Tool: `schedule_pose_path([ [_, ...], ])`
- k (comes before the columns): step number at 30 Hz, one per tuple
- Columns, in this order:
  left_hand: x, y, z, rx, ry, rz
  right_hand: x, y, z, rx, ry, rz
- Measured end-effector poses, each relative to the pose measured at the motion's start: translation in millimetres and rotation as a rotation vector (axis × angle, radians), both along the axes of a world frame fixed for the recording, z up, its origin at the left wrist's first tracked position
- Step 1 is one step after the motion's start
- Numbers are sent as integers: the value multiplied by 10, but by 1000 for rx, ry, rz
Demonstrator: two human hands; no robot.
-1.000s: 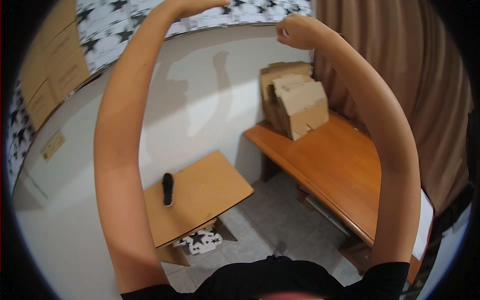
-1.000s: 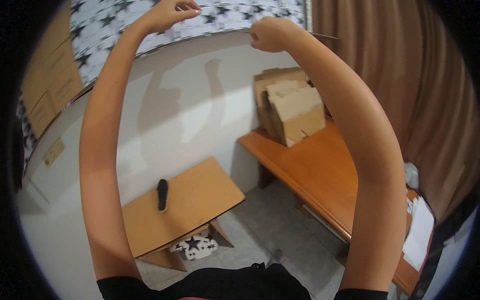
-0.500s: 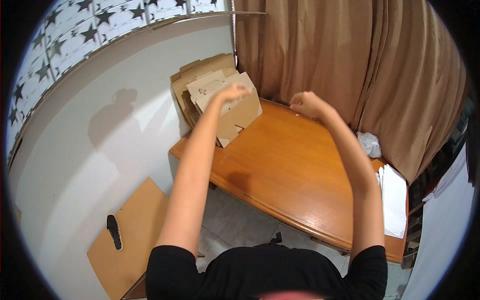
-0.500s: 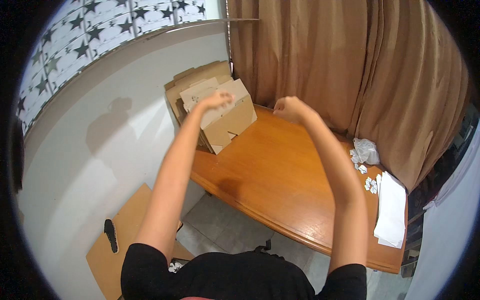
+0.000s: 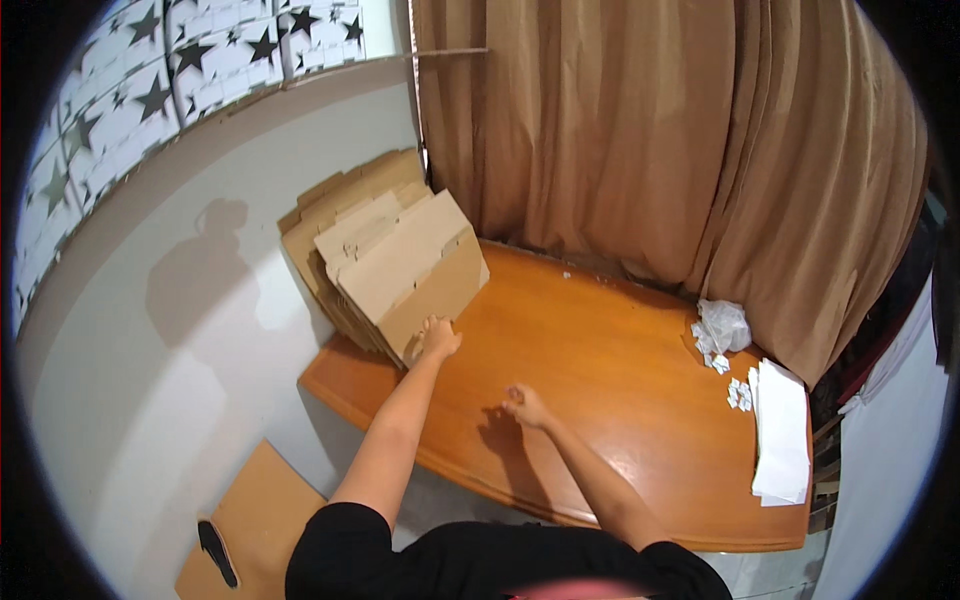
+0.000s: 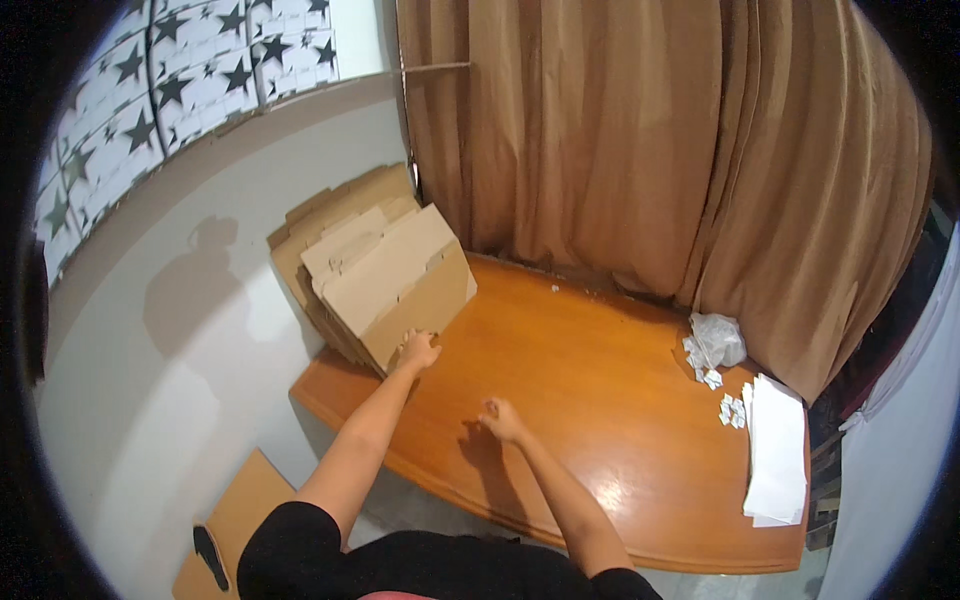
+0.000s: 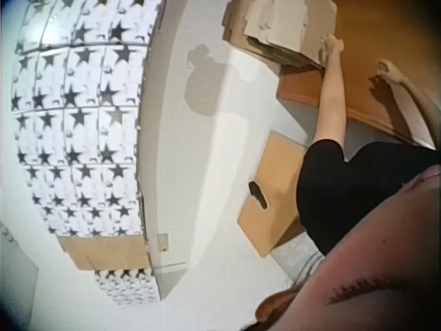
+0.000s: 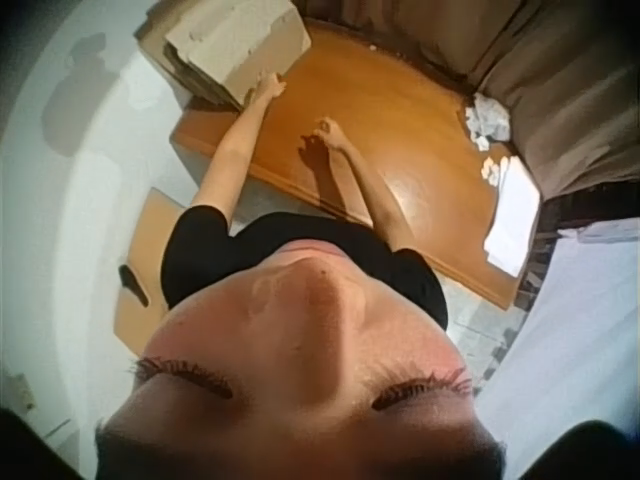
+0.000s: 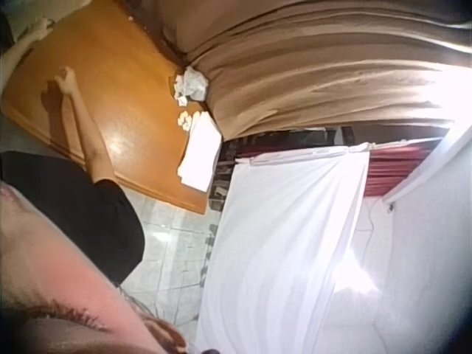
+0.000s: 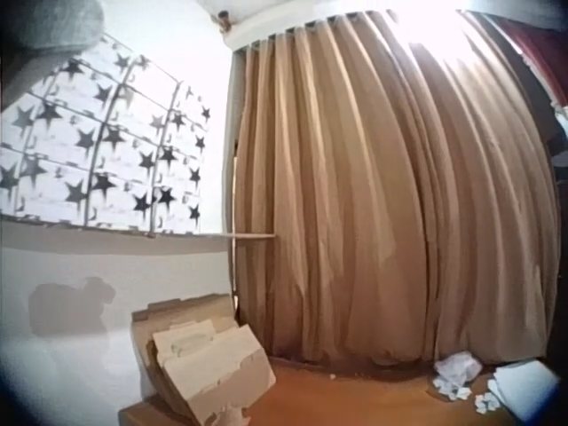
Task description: The recorder is assembling cardboard shoe boxes and lining them with tissue paper.
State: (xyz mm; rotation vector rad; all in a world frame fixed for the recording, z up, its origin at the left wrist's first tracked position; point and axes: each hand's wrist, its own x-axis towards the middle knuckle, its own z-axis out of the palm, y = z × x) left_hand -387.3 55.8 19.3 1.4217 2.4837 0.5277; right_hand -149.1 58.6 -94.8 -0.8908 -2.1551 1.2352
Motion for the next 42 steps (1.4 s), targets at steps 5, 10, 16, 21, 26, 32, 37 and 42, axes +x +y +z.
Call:
schedule_pose_path([
  [5, -842, 256, -164, 240, 432, 101, -277, -246, -197, -23, 37, -111],
  [10, -1197, 523, -186, 280, 634, 124, -255, -152, -181, -82, 35, -164],
  [16, -1202, 697, 74, 132, 449, 70, -88, 131, 4, -226, 159, -270],
  [21, -1051, 716, 332, 164, 179, 46, 59, 367, 169, -148, 128, -306],
  [26, -519, 568, 907, 425, 51, -141, 142, 533, 215, -218, 221, -371],
  [32, -18, 575, 1273, 944, -568, -543, 129, 534, 572, -550, 453, -410],
  [37, 546, 438, 1272, 1214, -716, -681, 406, 545, 1019, -866, 618, -396],
  [42, 1071, 273, 1138, 1389, -1082, -704, 838, 536, 962, -1092, 788, -118],
])
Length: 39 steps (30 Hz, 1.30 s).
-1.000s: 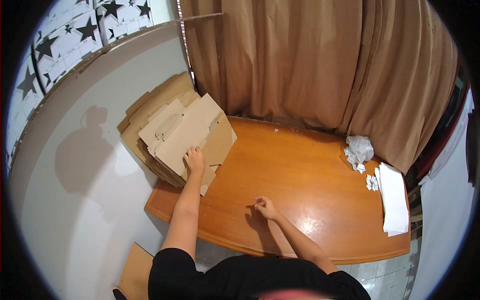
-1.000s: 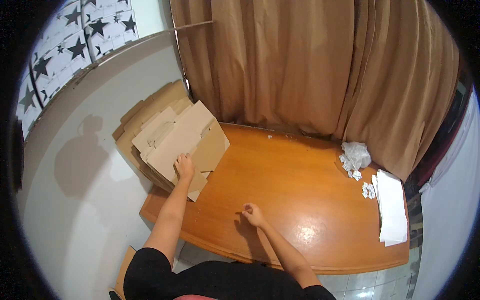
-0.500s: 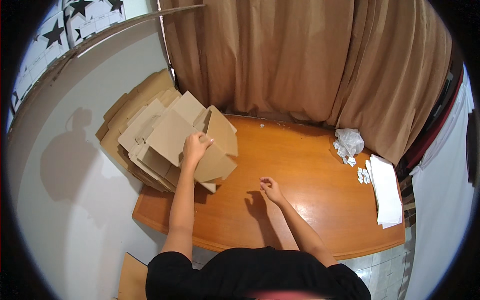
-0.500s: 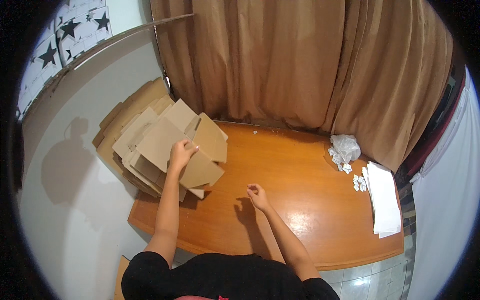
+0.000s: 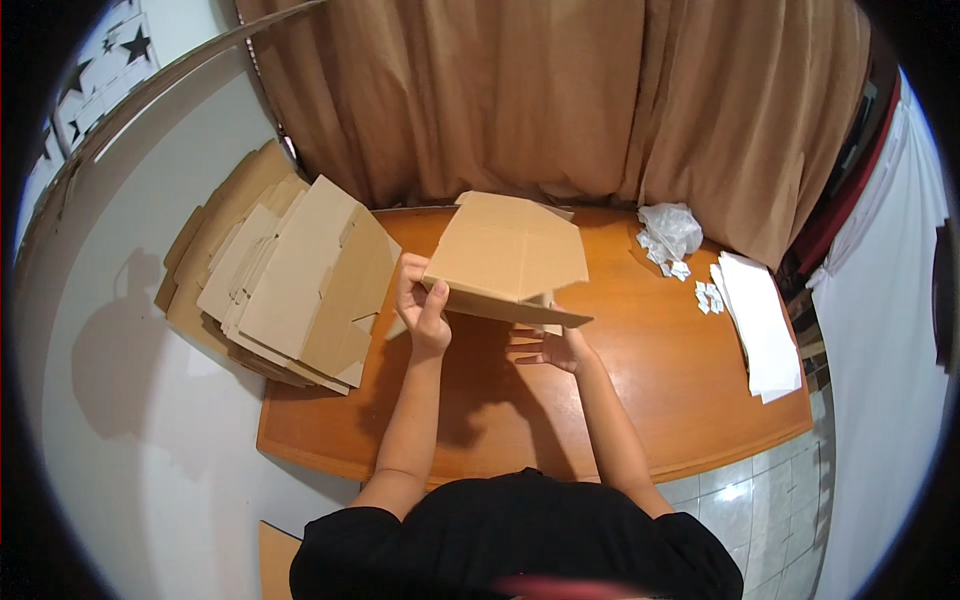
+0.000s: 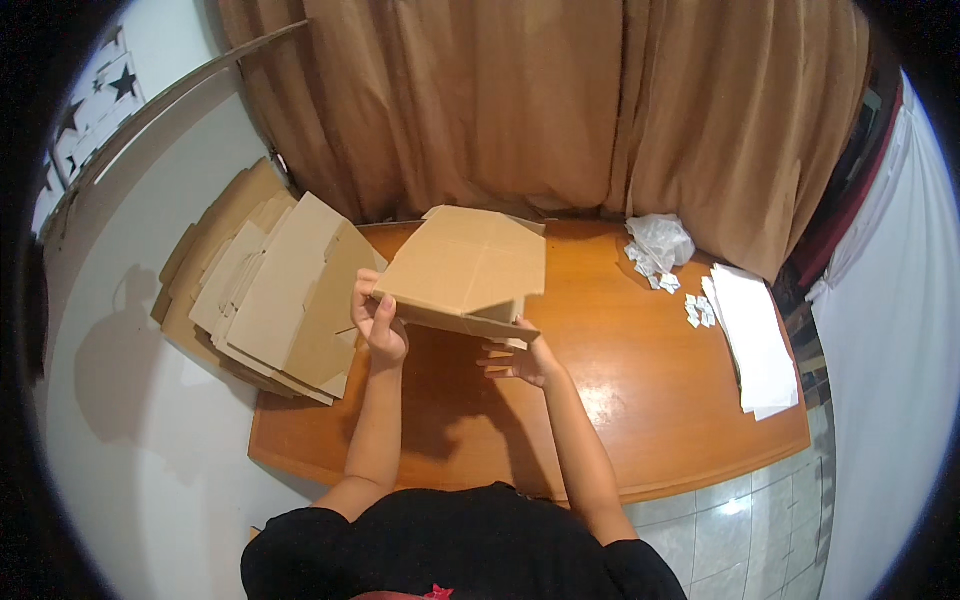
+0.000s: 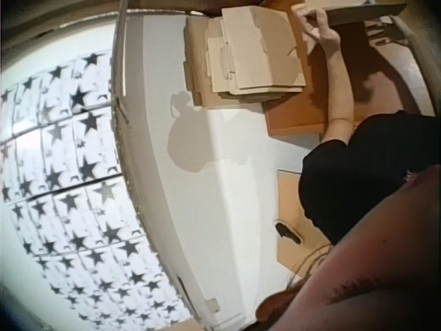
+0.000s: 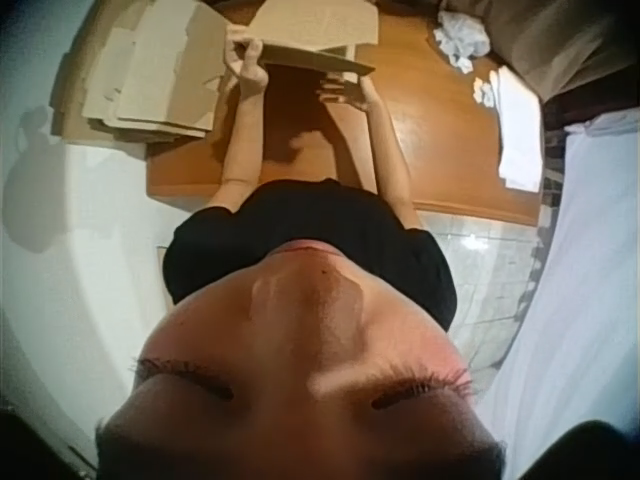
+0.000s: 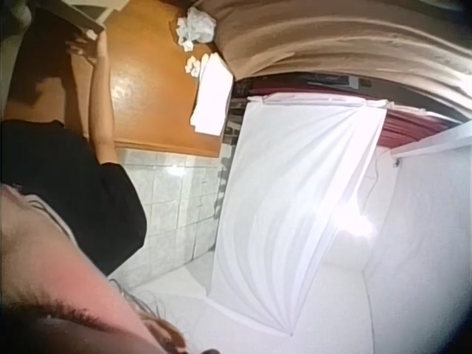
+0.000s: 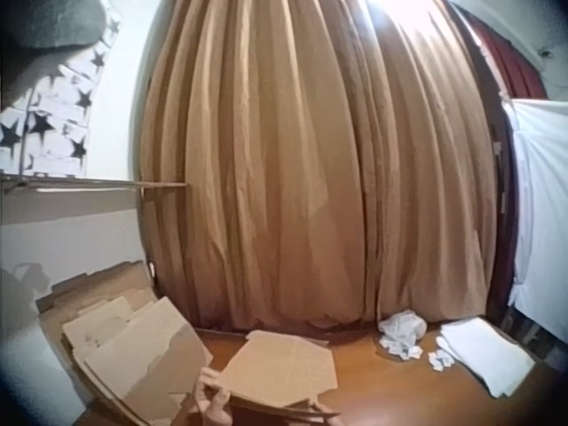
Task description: The recorder is assembling cardboard shoe boxes and lining them with tissue paper.
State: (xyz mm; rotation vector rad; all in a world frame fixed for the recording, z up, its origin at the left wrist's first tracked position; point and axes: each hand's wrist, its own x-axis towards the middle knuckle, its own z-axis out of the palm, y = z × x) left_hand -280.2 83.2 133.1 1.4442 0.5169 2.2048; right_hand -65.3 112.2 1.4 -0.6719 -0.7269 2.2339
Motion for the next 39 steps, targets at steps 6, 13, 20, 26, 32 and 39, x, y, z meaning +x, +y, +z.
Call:
schedule_pose_path([
  [6, 93, -165, -433, -19, 126, 19, 346, -32, 375, 83, -141, -328],
  [13, -465, -323, -1464, -817, 792, 164, 645, 86, 930, 364, -307, -481],
  [20, -248, -301, -997, -785, 486, 6, 588, -155, 1637, 896, -1116, -391],
  [26, -88, -138, -1152, -728, 479, 125, 331, -354, 1503, 1179, -1409, -413],
  [32, -363, -264, -1448, -915, 368, 182, 378, -291, 1115, 1097, -1483, -213],
  [39, -555, -505, -1398, -986, 415, 47, 407, -202, 986, 1292, -1808, -456],
])
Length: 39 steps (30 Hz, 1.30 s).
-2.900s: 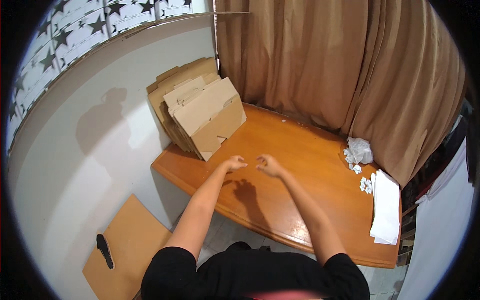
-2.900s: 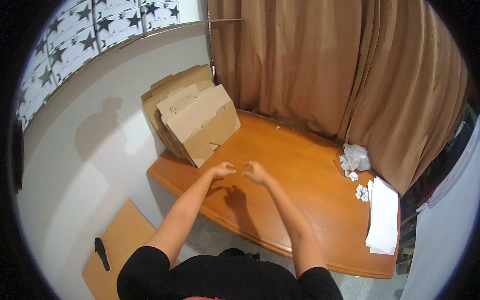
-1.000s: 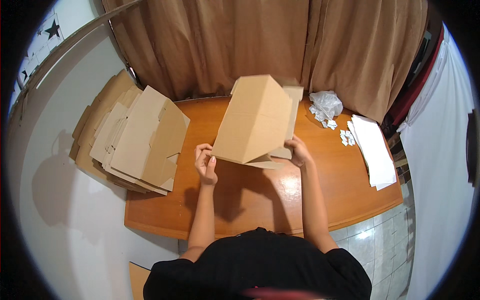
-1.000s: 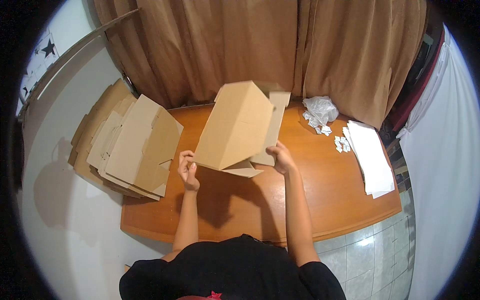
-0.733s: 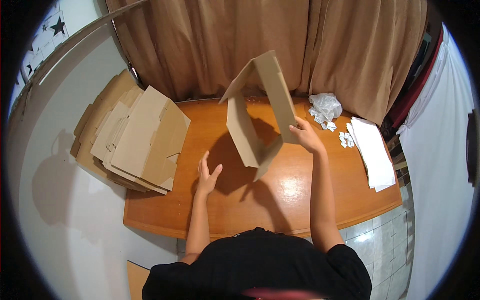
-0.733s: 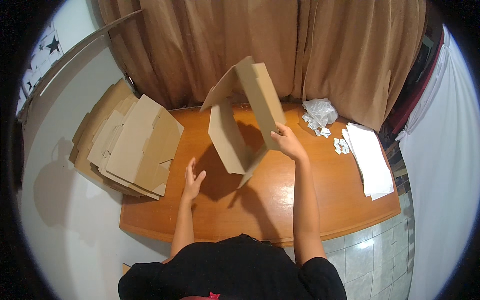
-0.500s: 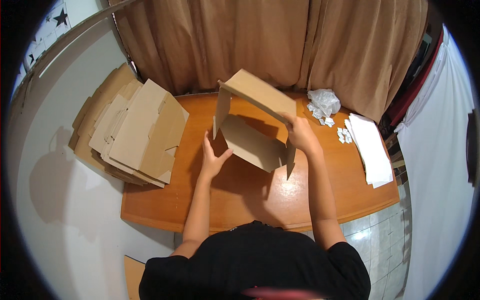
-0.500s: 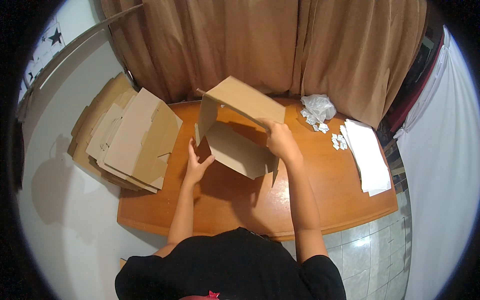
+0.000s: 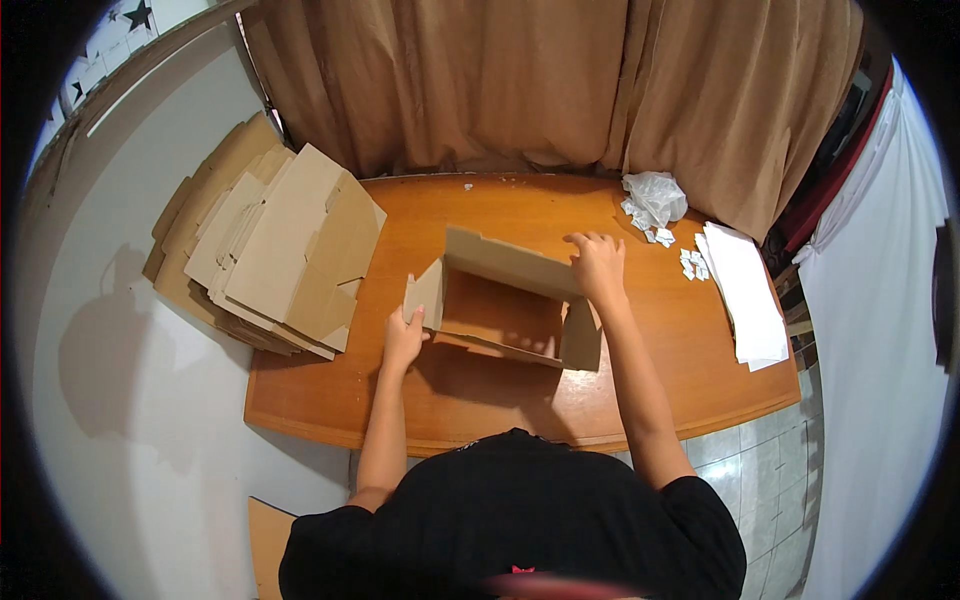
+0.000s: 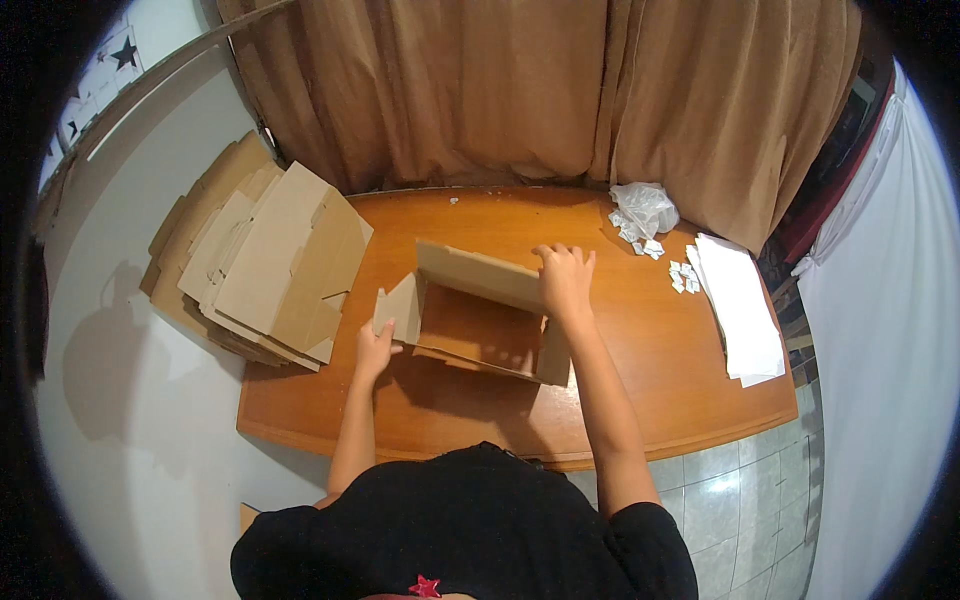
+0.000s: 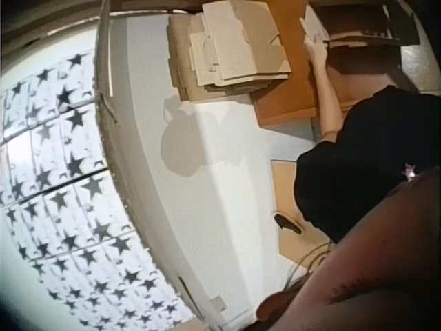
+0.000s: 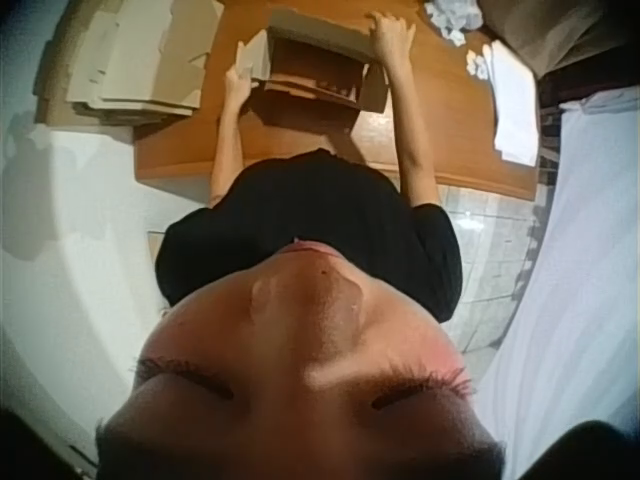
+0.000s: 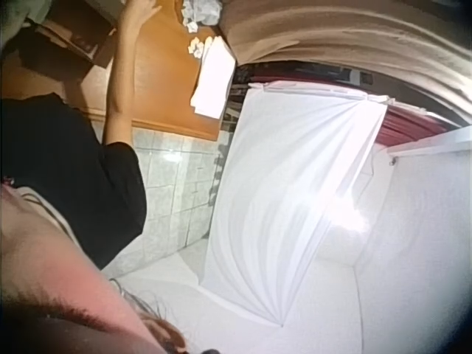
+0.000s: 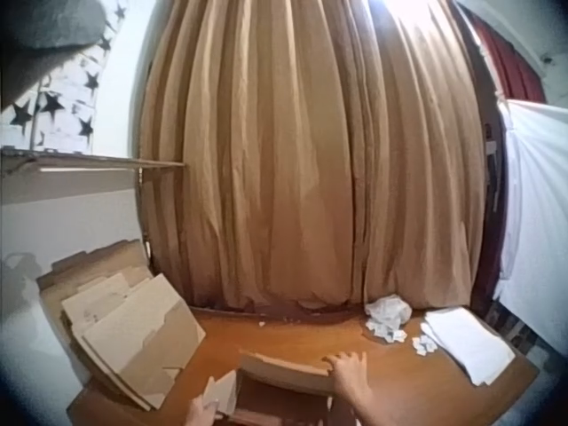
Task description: The recorder is assembling cardboard shoe boxes and lining them with tissue paper.
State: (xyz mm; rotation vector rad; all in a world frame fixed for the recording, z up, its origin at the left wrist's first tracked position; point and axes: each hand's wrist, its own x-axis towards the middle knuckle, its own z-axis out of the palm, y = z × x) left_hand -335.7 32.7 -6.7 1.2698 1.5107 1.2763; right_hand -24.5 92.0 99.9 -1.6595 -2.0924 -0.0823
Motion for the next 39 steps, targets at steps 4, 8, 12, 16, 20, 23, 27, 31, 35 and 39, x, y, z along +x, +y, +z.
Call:
schedule_pose_path([
  [4, 38, -106, -139, -120, -77, 38, -244, -312, 21, 224, 267, -18],
  [8, 153, -187, -11, -165, -119, 115, -241, -486, -239, -152, 419, 4],
  [12, 291, -207, 126, 157, 415, 307, -77, -492, -675, -164, 248, -72],
  [16, 230, -102, 95, 152, 1158, 177, 11, -457, -785, -174, 87, -203],
  [20, 323, -44, 223, -143, 1075, 34, 99, -374, -941, -316, 170, -303],
  [23, 332, 22, 238, -405, 1049, -97, 225, -276, -1225, -291, 164, -319],
  [27, 224, 2, -37, -523, 761, -291, 286, -229, -1321, -274, 259, -207],
  [31, 174, -76, -214, -393, 609, -356, 324, -208, -1225, -315, 359, -188],
  [35, 105, -105, -539, -176, 418, -318, 370, -210, -1314, -323, 432, -101],
  [39, 220, -159, -331, -183, 504, -255, 407, -322, -1411, -225, 294, -167],
])
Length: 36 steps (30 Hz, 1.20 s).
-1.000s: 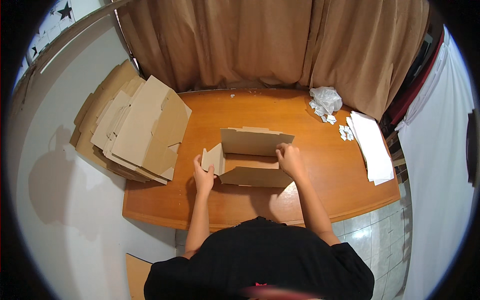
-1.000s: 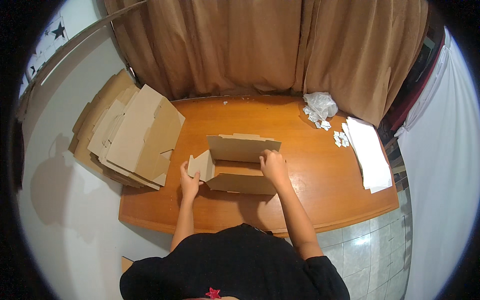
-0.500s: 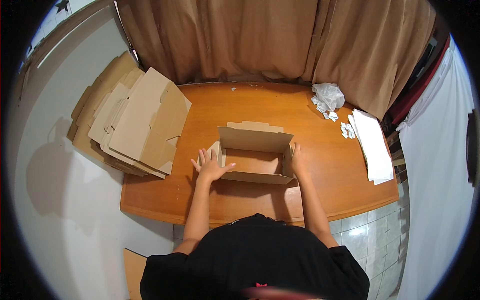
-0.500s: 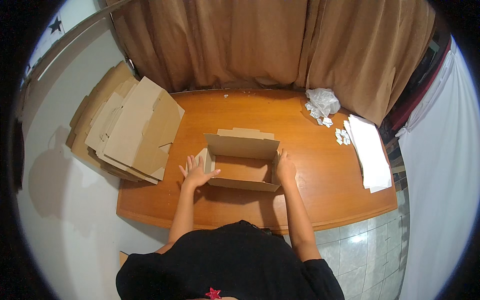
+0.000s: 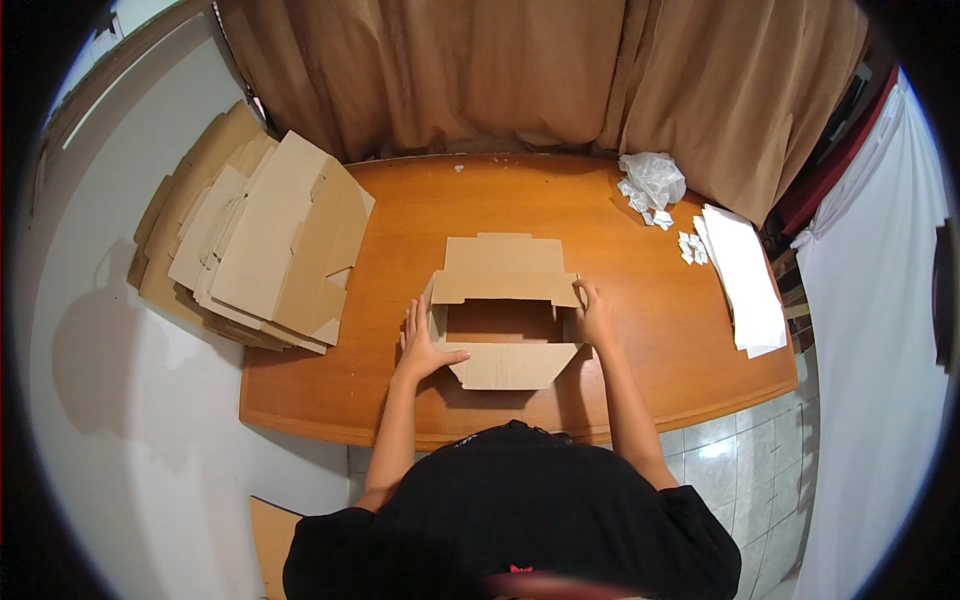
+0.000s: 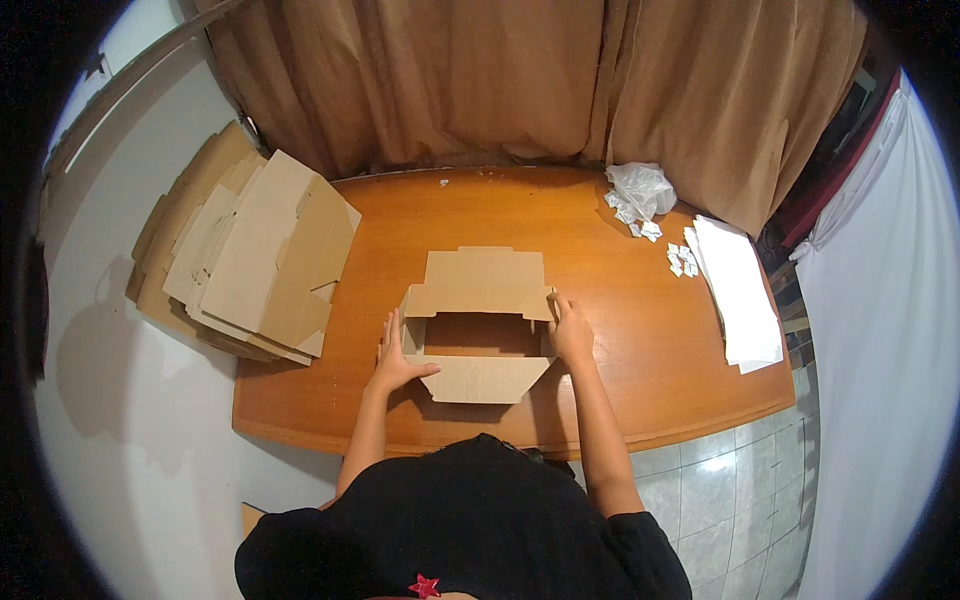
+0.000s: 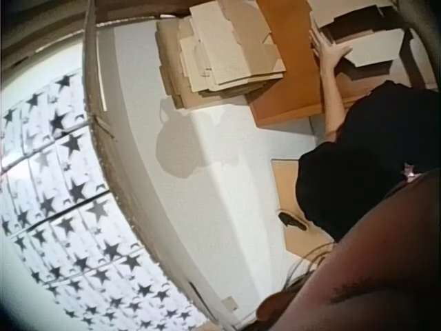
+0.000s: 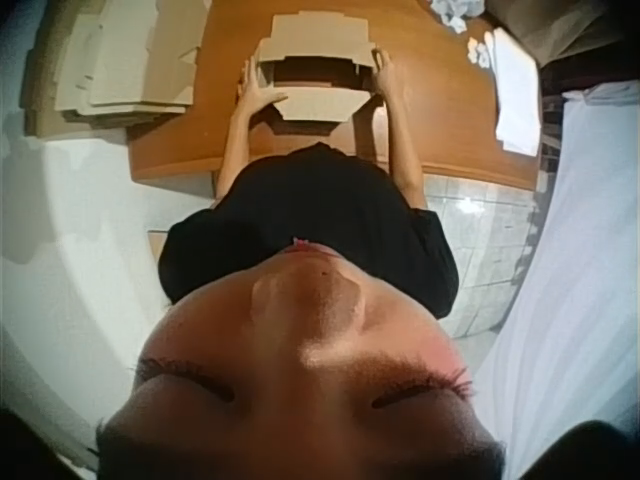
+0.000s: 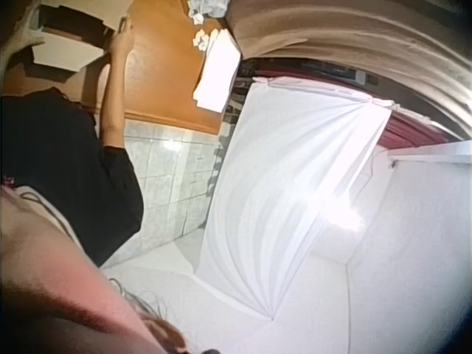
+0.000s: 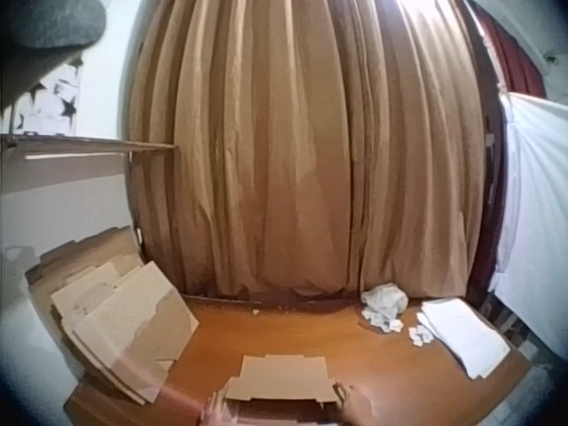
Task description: The recorder is assembling cardboard shoe boxes and lining them with tissue paper.
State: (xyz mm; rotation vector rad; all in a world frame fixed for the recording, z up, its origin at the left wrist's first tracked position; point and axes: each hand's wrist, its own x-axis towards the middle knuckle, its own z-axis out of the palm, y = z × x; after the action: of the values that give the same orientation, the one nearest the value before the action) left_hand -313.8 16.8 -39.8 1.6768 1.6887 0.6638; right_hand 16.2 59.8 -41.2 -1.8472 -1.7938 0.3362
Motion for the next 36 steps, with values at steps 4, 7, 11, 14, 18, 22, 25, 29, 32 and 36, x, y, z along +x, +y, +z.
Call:
schedule_pose_path([
  [4, 24, -12, 77, 28, 234, -7, -39, -106, 75, -55, -64, 45],
  [7, 87, -17, 198, 82, 317, -111, -54, -171, 85, -117, -113, 50],
  [11, 201, 41, 221, 66, 368, -176, 32, -170, -49, 51, -15, 150],
  [14, 252, 64, 222, 28, 397, -217, 101, -188, -120, 205, 75, -84],
  [18, 248, 73, 184, -39, 444, -247, 350, -219, -164, 178, 118, -491],
  [22, 227, 72, 131, -19, 464, -253, 508, -227, -61, -211, 897, -332],
  [25, 220, 81, 99, -22, 465, -255, 290, -227, 121, -161, 1076, -133],
  [29, 247, 97, 93, -8, 478, -265, 53, -32, -43, 25, 531, 144],
  [32, 235, 98, 77, -5, 471, -264, -231, 11, 52, 69, 314, 96],
  [36, 227, 100, 88, -14, 486, -269, -418, -5, 108, -19, 117, -27],
])
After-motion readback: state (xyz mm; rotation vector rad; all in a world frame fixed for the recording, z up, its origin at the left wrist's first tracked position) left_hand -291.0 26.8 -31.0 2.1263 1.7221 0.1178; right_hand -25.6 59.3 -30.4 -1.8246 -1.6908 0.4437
